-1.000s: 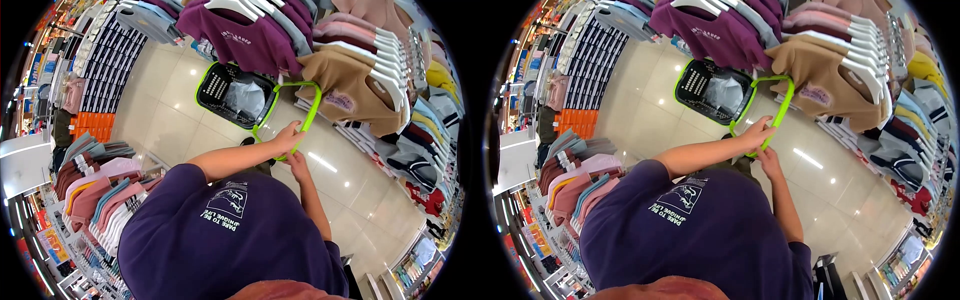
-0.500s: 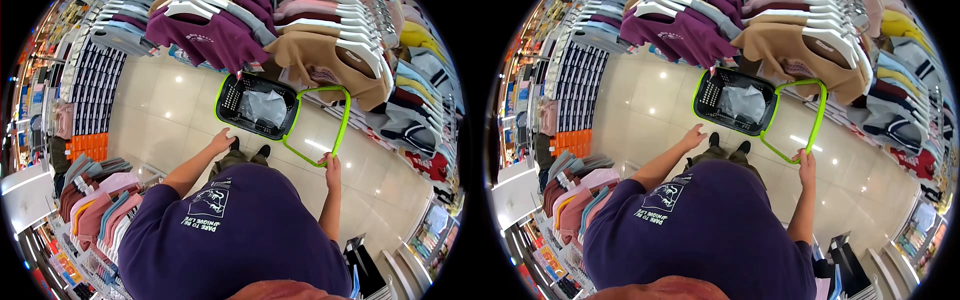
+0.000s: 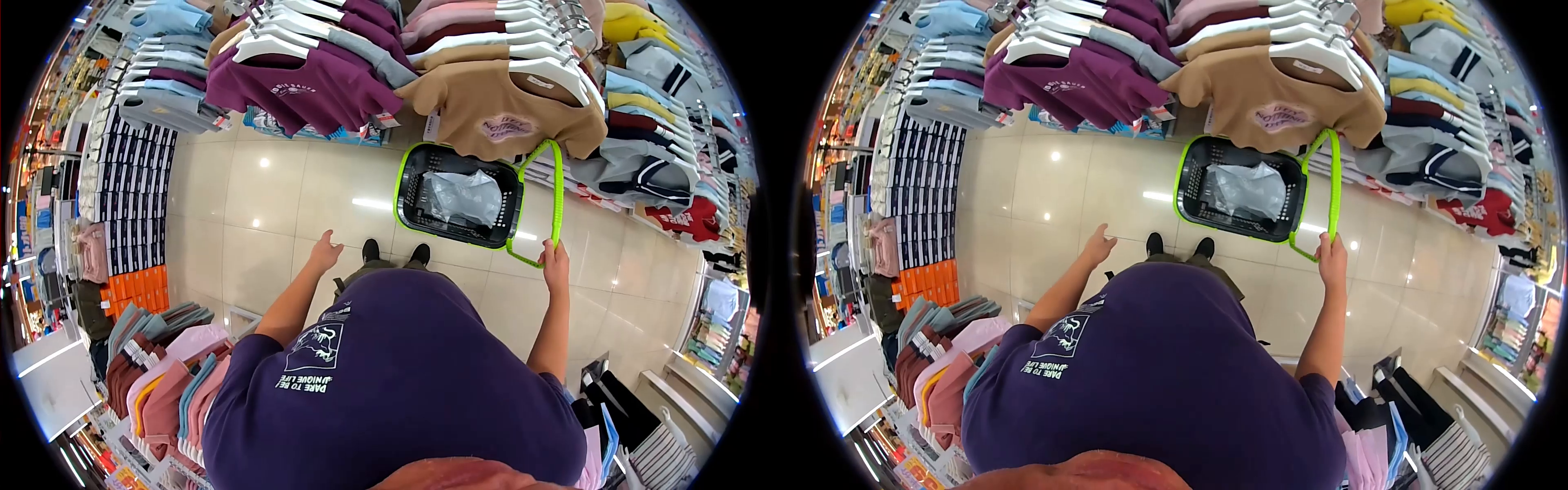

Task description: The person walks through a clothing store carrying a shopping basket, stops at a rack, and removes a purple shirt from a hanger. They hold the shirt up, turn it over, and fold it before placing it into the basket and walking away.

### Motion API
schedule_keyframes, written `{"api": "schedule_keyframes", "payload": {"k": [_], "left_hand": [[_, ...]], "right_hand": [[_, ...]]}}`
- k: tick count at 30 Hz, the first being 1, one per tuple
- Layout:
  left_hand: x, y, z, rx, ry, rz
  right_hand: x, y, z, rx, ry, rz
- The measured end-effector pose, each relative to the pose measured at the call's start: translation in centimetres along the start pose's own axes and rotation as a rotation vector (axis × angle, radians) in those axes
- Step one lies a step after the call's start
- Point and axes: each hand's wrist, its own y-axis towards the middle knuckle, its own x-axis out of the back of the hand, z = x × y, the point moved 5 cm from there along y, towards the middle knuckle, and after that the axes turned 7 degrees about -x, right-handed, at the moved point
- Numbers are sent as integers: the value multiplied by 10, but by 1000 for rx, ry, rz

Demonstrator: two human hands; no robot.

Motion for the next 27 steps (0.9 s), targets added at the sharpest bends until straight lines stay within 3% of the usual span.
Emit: {"api": "schedule_keyframes", "payload": {"k": [6,10,16,19,27], "left_hand": [[3,4,50,19,85,10],[14,-3,53,-37,179,-21],[20,-15,49,-34,224,69],[19,-25,41,-44,264,129],[36,-74,38,-80,337,127]], "right_hand": [[-12,9,-11,-4,-187,-47],[-56,21,-31,127,-311,-75],[-134,31,-64,146,-408,-52],[-188,37,-82,-55,-465,129],[-281,50,-97,-236,-571,375]]}}
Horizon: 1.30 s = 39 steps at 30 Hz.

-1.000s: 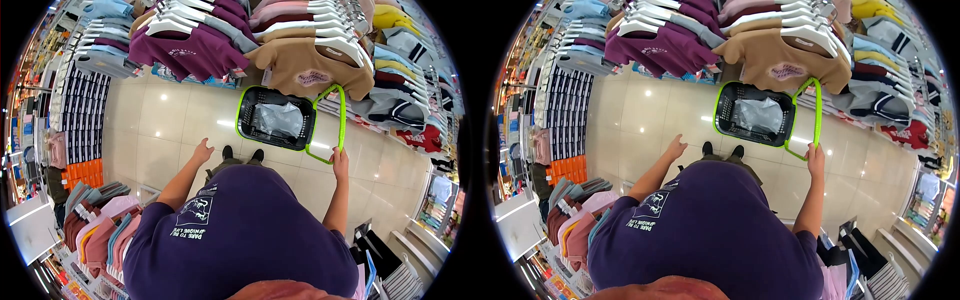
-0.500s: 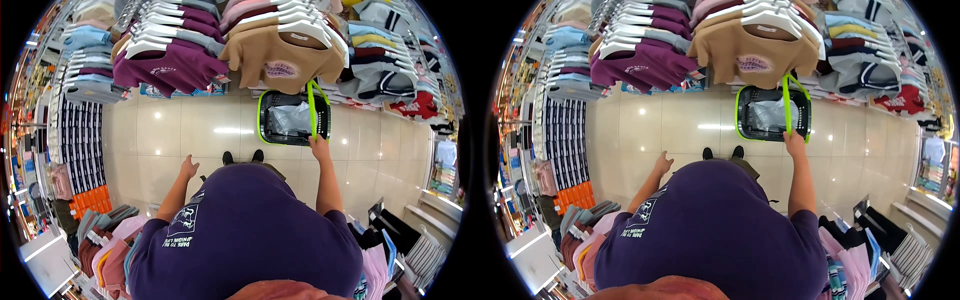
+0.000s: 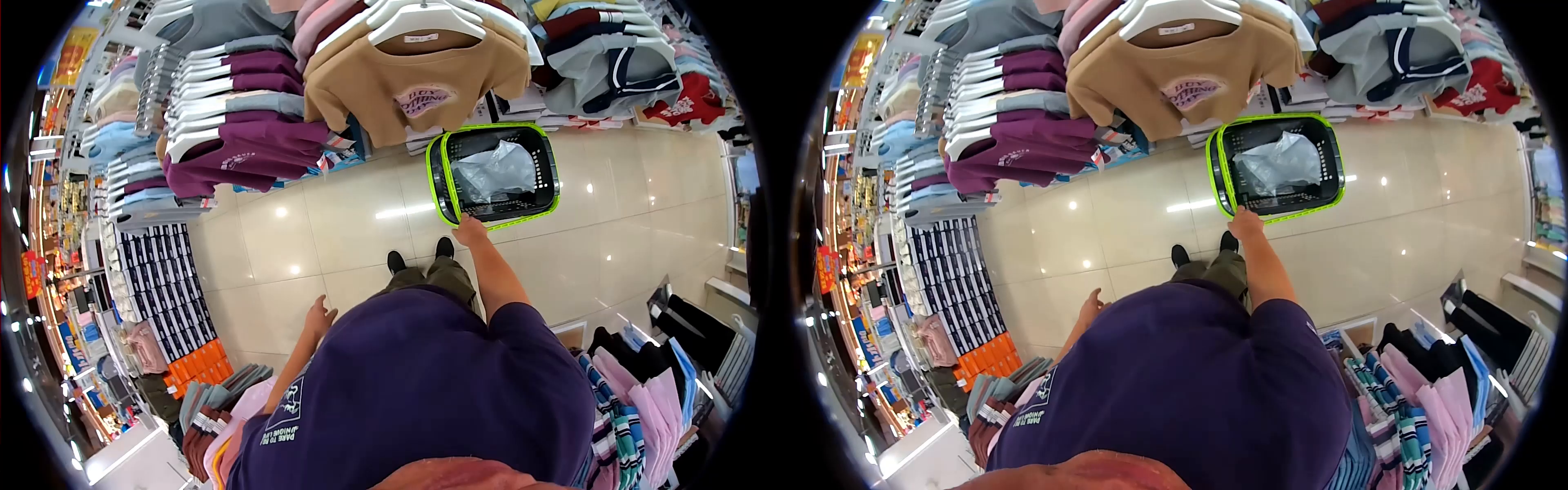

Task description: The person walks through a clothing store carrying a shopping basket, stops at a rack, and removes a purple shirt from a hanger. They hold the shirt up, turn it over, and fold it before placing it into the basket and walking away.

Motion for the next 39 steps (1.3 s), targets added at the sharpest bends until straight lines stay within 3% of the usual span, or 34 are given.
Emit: {"api": "schedule_keyframes", "payload": {"k": [2,5,11,16,19,24,25,26,29,30,31,34,39], "left_hand": [[-6,-15,13,15,-27,4],[-21,-37,37,133,-35,96],[-66,-68,87,25,-81,115],[-66,-73,45,154,-23,152],[-58,-67,22,192,-64,157],[-58,-69,9,158,-54,102],[-56,-71,2,179,-45,104],[-52,-68,-7,194,-38,107],[-59,-69,4,182,-29,18],[-63,-66,9,161,-25,-20],[-63,-63,10,197,-59,-23],[-54,-44,2,276,-160,-24],[-31,-9,6,206,-204,-156]], "right_hand": [[-9,3,6,-5,-50,94],[-33,13,12,11,-44,41],[-47,12,17,43,-121,86],[-68,22,17,69,-109,112],[-72,31,22,164,-51,196],[-88,64,19,340,137,506],[-123,95,15,570,135,340],[-81,65,25,435,103,454],[-87,69,30,549,182,469],[-90,70,25,588,168,285],[-83,64,27,573,128,293],[-40,18,35,302,250,473],[11,-8,79,391,359,458]]}}
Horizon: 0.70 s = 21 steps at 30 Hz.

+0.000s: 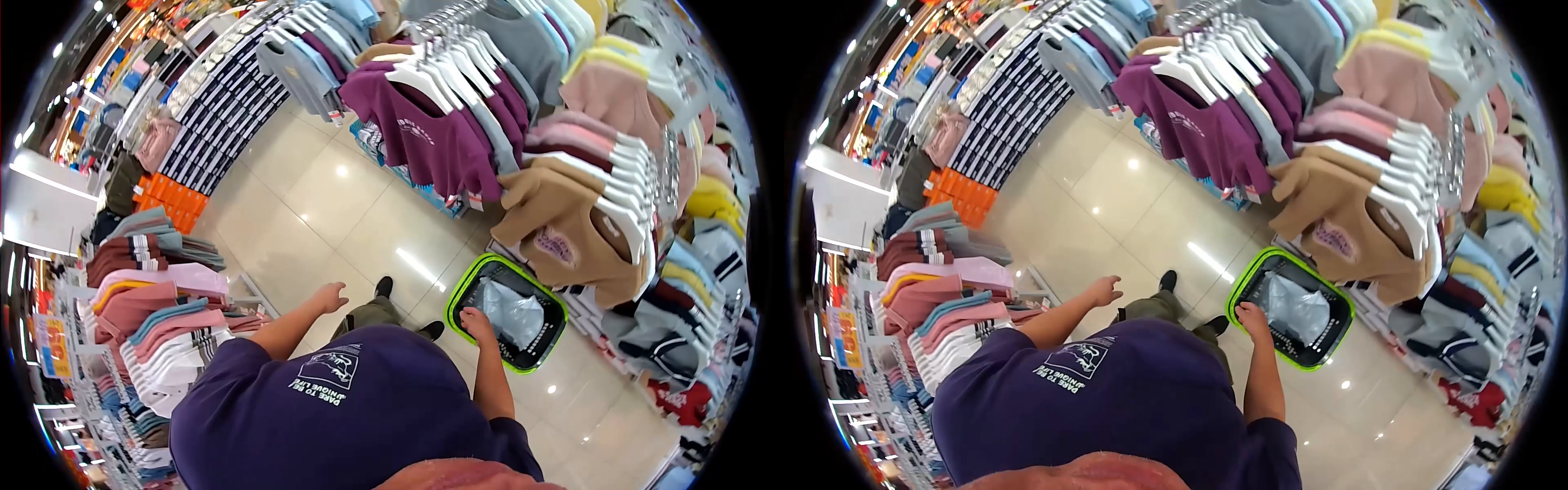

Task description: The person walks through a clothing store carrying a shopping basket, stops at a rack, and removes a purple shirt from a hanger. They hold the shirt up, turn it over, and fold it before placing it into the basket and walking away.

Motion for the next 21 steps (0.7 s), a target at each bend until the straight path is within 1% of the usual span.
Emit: {"api": "schedule_keyframes", "payload": {"k": [2,3,4,6,8,9,10,12,14,16,18,21], "left_hand": [[16,21,-3,-65,12,-49],[29,32,-7,-102,21,-112],[44,43,-13,-139,-8,-162],[77,66,-23,-223,-57,-257],[116,84,-36,-322,-95,-359],[139,92,-40,-373,-114,-411],[159,100,-41,-384,-147,-419],[198,114,-42,-405,-215,-430],[225,127,-34,-412,-245,-462],[240,138,-17,-424,-249,-485],[247,144,0,-420,-301,-475],[254,149,24,-402,-365,-461]], "right_hand": [[8,-11,50,55,37,-22],[11,-5,70,155,49,-20],[15,-12,103,217,23,-28],[20,-25,174,360,16,-63],[18,-54,257,590,88,-141],[14,-75,301,648,149,-206],[12,-91,340,707,206,-270],[18,-107,399,1008,26,-602],[7,-150,465,1191,-290,-1011],[3,-145,496,1089,-463,-1078],[0,-132,506,1000,-543,-1136],[-2,-117,507,806,-544,-1159]]}}
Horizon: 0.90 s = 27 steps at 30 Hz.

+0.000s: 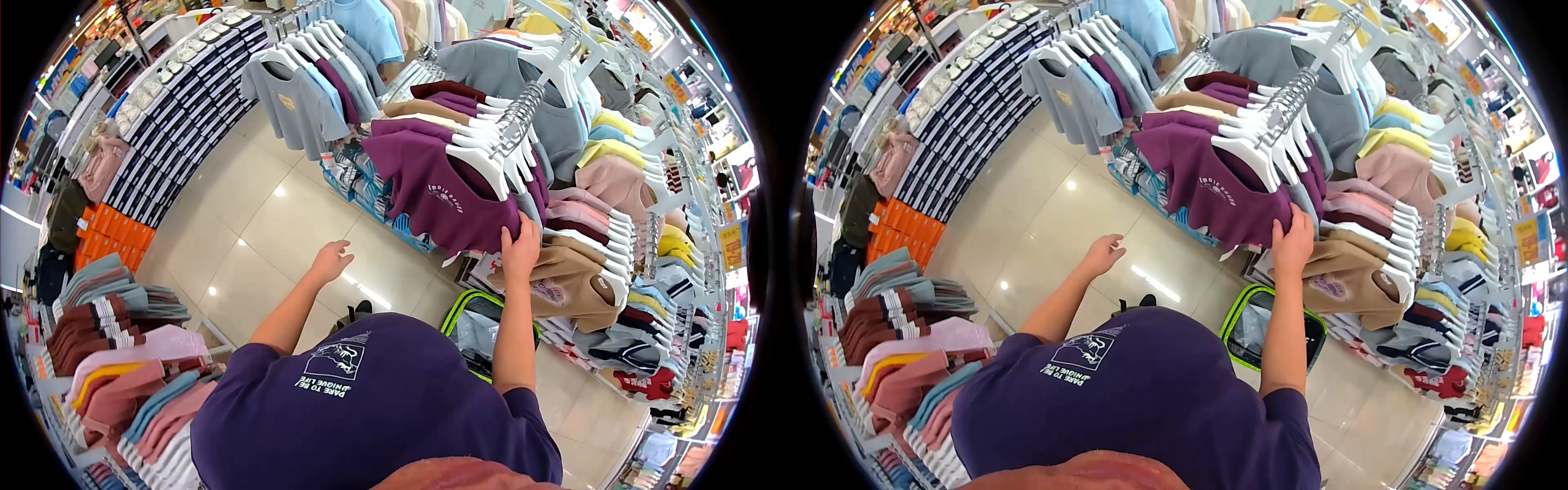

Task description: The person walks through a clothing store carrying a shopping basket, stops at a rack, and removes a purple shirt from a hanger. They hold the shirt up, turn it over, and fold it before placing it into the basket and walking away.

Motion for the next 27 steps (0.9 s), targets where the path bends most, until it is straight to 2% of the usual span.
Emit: {"api": "schedule_keyframes", "payload": {"k": [2,5,9,13,15,18,21,27], "left_hand": [[6,2,12,44,-50,-6],[32,23,-1,3,-187,-84],[69,65,-44,-154,-247,-208],[120,89,-119,-287,-349,-325],[139,93,-150,-360,-370,-390],[162,101,-195,-510,-738,-380],[183,97,-240,-487,-1021,-297],[203,91,-286,-560,-1082,-365]], "right_hand": [[-8,-2,-4,7,9,-13],[-14,-4,-10,0,53,-28],[7,-1,10,-38,155,36],[47,8,33,-11,218,52],[66,16,33,-63,281,79],[100,30,41,-24,459,49],[134,44,52,-42,722,48],[169,67,36,-88,925,64]]}}
